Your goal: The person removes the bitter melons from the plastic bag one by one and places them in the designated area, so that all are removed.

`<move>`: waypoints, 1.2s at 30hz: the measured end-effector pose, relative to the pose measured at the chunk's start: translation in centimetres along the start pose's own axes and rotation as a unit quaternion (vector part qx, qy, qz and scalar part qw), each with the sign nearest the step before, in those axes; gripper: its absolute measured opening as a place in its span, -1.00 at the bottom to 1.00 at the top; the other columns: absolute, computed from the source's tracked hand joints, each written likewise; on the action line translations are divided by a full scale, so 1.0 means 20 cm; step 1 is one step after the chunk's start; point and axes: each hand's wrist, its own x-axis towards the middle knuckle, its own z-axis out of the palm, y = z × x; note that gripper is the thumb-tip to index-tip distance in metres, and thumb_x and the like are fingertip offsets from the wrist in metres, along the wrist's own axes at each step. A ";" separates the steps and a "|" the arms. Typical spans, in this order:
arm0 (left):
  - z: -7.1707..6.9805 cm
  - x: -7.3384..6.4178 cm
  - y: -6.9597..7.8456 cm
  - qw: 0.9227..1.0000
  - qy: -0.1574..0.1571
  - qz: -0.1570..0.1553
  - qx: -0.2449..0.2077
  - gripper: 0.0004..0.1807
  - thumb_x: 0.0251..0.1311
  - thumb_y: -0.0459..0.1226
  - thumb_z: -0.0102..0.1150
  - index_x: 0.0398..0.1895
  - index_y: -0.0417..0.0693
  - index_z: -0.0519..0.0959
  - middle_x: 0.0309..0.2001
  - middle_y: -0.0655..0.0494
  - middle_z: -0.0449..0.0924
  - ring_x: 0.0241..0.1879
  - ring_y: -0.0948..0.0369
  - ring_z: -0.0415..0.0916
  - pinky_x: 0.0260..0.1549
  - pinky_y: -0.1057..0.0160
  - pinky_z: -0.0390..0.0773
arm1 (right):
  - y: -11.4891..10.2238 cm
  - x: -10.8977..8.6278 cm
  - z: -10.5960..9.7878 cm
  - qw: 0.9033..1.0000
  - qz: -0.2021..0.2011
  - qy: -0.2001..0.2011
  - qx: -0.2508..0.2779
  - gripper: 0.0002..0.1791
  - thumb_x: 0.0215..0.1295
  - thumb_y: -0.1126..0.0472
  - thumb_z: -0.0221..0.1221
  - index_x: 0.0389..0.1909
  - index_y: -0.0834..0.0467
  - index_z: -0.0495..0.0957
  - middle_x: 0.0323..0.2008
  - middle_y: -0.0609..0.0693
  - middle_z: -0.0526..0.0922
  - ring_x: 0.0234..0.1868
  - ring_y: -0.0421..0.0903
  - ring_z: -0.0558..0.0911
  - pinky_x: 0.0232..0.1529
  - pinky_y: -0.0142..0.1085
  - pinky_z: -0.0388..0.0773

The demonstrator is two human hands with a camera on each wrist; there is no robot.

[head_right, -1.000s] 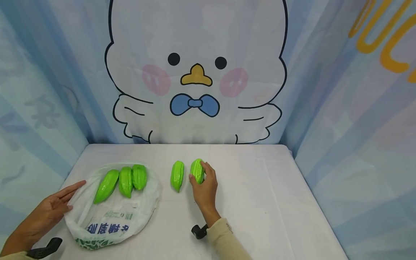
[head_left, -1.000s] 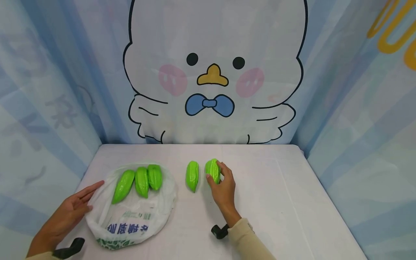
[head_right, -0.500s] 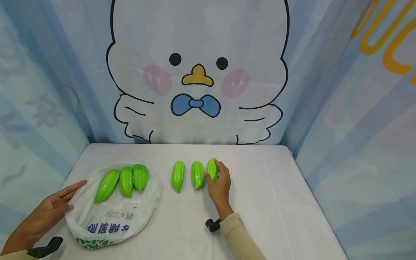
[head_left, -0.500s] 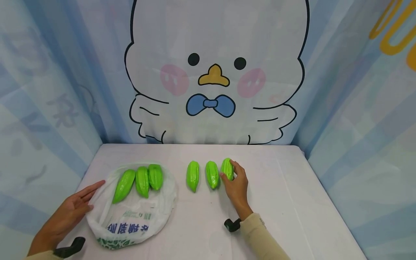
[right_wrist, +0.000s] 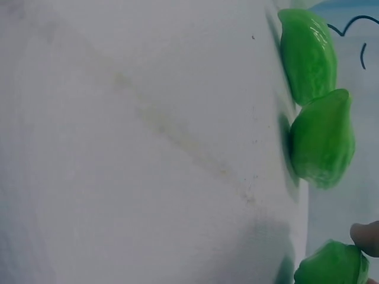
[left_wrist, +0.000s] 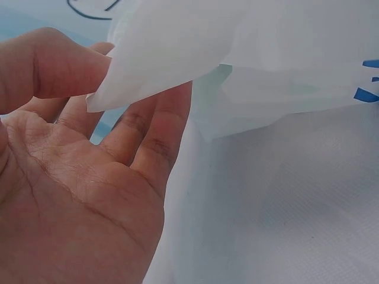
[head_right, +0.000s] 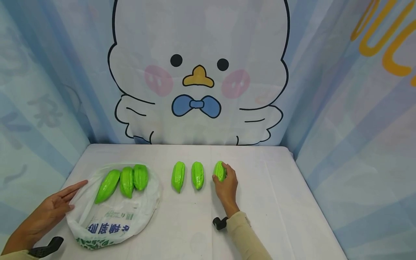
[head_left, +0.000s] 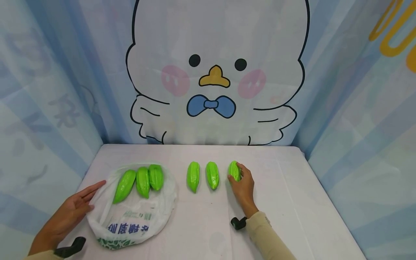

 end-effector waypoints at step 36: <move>0.02 -0.01 0.02 1.000 -0.017 0.005 0.000 -0.22 0.58 -0.53 -0.13 0.76 -0.08 -0.09 0.49 0.75 0.25 0.38 0.70 0.34 0.19 0.50 0.58 | -0.25 -0.17 0.10 0.992 -0.110 0.046 0.029 -0.25 0.28 0.27 0.47 0.49 -0.01 0.49 0.58 0.06 0.37 0.63 0.13 0.32 0.58 0.15 0.30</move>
